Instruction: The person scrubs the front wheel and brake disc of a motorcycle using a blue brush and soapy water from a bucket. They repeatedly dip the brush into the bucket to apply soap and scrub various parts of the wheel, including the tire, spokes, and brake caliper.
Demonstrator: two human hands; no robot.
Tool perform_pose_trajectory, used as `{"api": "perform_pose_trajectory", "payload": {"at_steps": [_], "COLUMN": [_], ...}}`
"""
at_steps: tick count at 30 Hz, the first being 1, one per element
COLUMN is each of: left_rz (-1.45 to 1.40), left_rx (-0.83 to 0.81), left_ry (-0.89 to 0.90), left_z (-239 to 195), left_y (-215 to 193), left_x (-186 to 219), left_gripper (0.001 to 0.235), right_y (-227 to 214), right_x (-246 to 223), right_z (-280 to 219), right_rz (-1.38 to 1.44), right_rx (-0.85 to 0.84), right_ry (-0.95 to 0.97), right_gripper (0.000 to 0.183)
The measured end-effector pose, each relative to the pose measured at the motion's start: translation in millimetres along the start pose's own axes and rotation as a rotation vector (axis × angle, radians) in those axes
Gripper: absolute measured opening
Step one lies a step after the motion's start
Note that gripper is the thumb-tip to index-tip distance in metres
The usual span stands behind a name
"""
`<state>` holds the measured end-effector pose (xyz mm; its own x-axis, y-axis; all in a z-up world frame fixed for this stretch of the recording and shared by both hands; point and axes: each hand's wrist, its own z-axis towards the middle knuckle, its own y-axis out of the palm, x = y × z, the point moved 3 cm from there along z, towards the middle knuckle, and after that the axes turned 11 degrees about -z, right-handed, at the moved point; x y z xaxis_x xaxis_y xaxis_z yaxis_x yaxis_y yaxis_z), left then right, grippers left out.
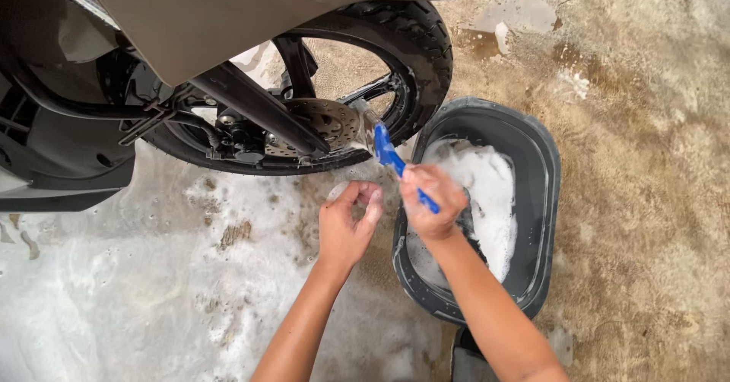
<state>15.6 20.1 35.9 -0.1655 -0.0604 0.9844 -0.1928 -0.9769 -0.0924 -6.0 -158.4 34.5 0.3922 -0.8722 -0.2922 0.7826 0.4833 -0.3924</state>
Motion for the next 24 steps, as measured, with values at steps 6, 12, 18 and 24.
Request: {"api": "perform_pose_trajectory", "payload": {"at_steps": [6, 12, 18, 24], "left_rz": [-0.003, 0.012, 0.019, 0.025], "left_rx": [-0.005, -0.006, -0.002, -0.018], "left_ry": [-0.032, -0.019, -0.012, -0.021], "left_z": [-1, 2, -1, 4], "left_y": [-2, 0, 3, -1], "left_x": [-2, 5, 4, 9], "left_gripper": [0.020, 0.021, 0.023, 0.025], "right_y": [-2, -11, -36, -16], "right_x": [0, -11, -9, 3], "right_z": [-6, 6, 9, 1], "right_rz": [-0.119, -0.056, -0.205, -0.172], "right_rx": [0.160, -0.020, 0.032, -0.104], "right_ry": [0.022, 0.070, -0.124, 0.038], "right_gripper": [0.027, 0.014, 0.012, 0.016]}}
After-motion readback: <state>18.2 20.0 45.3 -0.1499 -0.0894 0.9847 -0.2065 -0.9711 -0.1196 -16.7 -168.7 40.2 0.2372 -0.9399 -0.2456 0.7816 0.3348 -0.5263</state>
